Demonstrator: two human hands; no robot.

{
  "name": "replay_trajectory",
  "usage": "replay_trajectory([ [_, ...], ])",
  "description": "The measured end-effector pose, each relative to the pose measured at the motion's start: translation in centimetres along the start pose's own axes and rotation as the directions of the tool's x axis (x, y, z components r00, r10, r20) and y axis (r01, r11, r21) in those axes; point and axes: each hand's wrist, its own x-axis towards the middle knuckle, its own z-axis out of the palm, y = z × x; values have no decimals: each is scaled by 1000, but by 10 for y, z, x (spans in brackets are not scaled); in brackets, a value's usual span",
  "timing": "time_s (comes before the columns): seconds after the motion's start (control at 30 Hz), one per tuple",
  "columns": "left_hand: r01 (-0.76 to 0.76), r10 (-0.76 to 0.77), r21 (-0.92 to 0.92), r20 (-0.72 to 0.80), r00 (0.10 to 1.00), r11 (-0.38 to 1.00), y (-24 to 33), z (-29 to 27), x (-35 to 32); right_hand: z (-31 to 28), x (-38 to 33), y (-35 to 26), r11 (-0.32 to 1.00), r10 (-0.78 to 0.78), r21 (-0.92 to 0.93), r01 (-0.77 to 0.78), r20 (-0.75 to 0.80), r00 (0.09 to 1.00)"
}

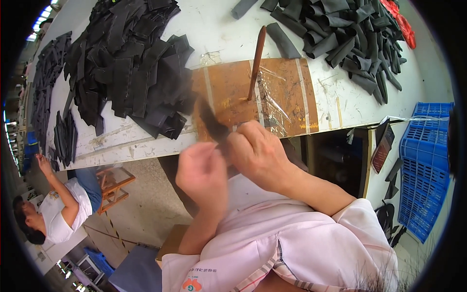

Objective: The recorder is folding and applying adhesive to small black foam/fabric components.

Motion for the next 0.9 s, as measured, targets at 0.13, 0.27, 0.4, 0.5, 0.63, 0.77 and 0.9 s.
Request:
replay_trajectory([
  [0.13, 525, -448, -592, 287, 846, 612, 10, -4, 14, -10, 9, 2, 961, 183, 209, -183, 20, 983],
  [0.27, 626, -352, -606, 519, 779, 491, 9, -13, 16, -17, 7, 6, 468, 404, 726, -504, 331, 853],
  [0.4, 241, -211, -246, 141, 967, 939, -5, 4, 13, -8, 0, 3, -323, 358, 748, -579, 663, 657],
  [0.5, -37, 36, 27, 29, 999, 999, -10, 7, 16, -5, 2, 3, -419, 318, 728, -543, 678, 663],
  [0.63, 508, -345, -575, 374, 861, 641, 0, -6, 20, -9, 2, 18, -198, 382, 769, -607, 631, 675],
  [0.77, 835, 26, -550, 835, 550, -19, 20, -12, 14, -24, 7, 12, -289, 220, 837, -465, 531, 818],
  [0.9, 144, -23, -264, 414, 910, 954, 27, -5, 11, -28, 16, 19, 43, 240, 954, -296, 278, 930],
])
